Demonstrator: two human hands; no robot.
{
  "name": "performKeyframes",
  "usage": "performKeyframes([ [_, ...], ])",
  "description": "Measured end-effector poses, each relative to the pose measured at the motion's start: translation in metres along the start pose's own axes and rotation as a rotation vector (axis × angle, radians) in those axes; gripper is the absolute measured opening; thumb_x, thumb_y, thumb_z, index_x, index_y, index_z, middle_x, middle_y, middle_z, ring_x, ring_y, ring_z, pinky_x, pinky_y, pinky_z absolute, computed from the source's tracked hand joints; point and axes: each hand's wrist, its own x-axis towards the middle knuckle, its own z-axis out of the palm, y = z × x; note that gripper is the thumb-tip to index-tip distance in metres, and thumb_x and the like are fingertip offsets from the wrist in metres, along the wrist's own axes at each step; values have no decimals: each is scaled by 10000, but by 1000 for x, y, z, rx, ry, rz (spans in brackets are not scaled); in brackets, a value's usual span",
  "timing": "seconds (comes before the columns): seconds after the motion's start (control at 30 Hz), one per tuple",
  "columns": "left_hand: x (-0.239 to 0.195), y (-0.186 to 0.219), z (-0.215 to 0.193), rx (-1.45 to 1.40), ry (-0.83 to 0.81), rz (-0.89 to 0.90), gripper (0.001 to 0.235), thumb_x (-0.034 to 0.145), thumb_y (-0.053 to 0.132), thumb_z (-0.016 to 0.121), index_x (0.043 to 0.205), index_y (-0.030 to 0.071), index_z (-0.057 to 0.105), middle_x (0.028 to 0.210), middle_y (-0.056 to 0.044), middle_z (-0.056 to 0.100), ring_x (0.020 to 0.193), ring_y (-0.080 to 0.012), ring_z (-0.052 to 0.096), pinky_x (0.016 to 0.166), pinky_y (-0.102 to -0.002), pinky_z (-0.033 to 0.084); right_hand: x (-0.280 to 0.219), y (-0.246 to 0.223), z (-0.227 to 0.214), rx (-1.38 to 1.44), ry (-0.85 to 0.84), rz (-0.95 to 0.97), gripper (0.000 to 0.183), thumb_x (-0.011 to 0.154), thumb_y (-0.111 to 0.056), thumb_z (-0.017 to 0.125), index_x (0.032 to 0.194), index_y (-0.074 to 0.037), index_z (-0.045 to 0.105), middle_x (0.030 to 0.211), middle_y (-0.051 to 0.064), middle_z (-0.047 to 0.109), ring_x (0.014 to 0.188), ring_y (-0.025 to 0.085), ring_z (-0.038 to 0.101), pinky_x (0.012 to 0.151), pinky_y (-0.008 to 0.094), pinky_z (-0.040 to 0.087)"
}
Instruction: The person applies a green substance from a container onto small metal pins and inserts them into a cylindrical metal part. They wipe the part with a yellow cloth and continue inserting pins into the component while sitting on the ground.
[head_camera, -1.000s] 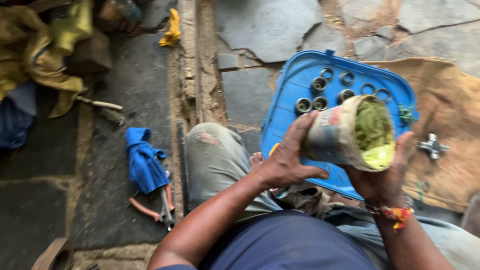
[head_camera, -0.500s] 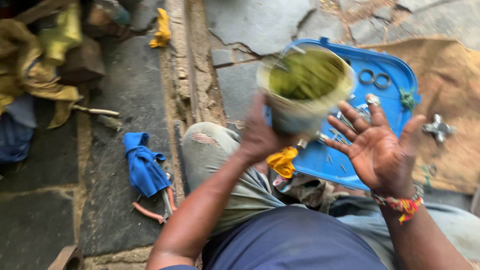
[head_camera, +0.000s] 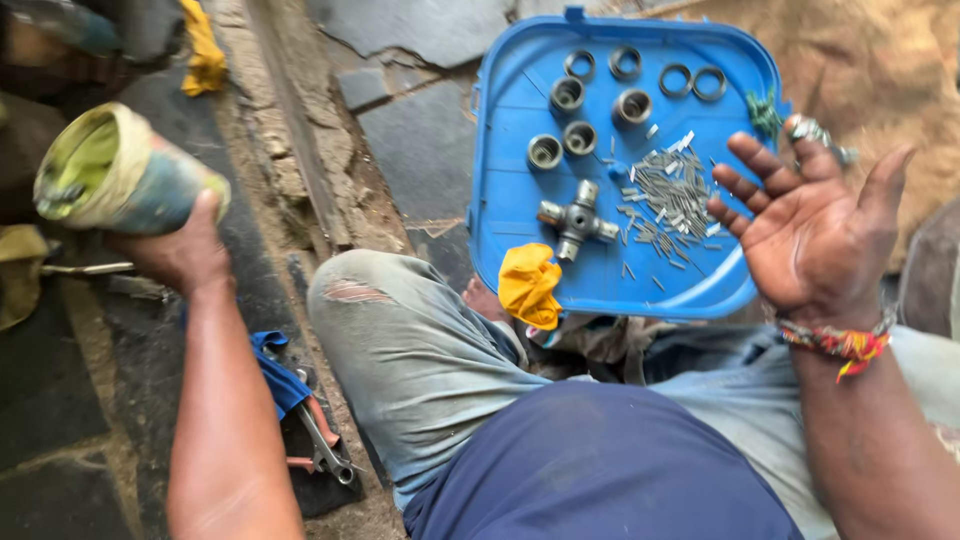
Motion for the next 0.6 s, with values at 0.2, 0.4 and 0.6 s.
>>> performKeyframes([
  [0.2,-14,-76,0,204,107,-224,1216,653,212,1070,1543,-26,275,1551,-214,463,1433,-340,486,1265,-435,349,-6,-7,-22,-49,50,-61,764,981,-754,484,1411,-126,548,1454,193,541,1279,338,535,1120,504,425],
  [0.4,-31,-85,-13,288,55,-234,1034,672,256,1052,1462,-48,458,1473,-226,562,1363,-341,546,1187,-429,383,-7,2,-67,-1,51,-65,599,1091,-629,481,1423,-132,527,1427,180,563,1250,339,565,1116,511,441],
  [0.6,-48,-36,-17,131,113,-331,849,703,125,952,1392,-53,489,1423,-229,591,1313,-337,583,1142,-414,450,15,16,-87,-112,153,-59,317,1208,-398,502,1407,-156,544,1412,114,607,1232,270,613,1107,528,503],
])
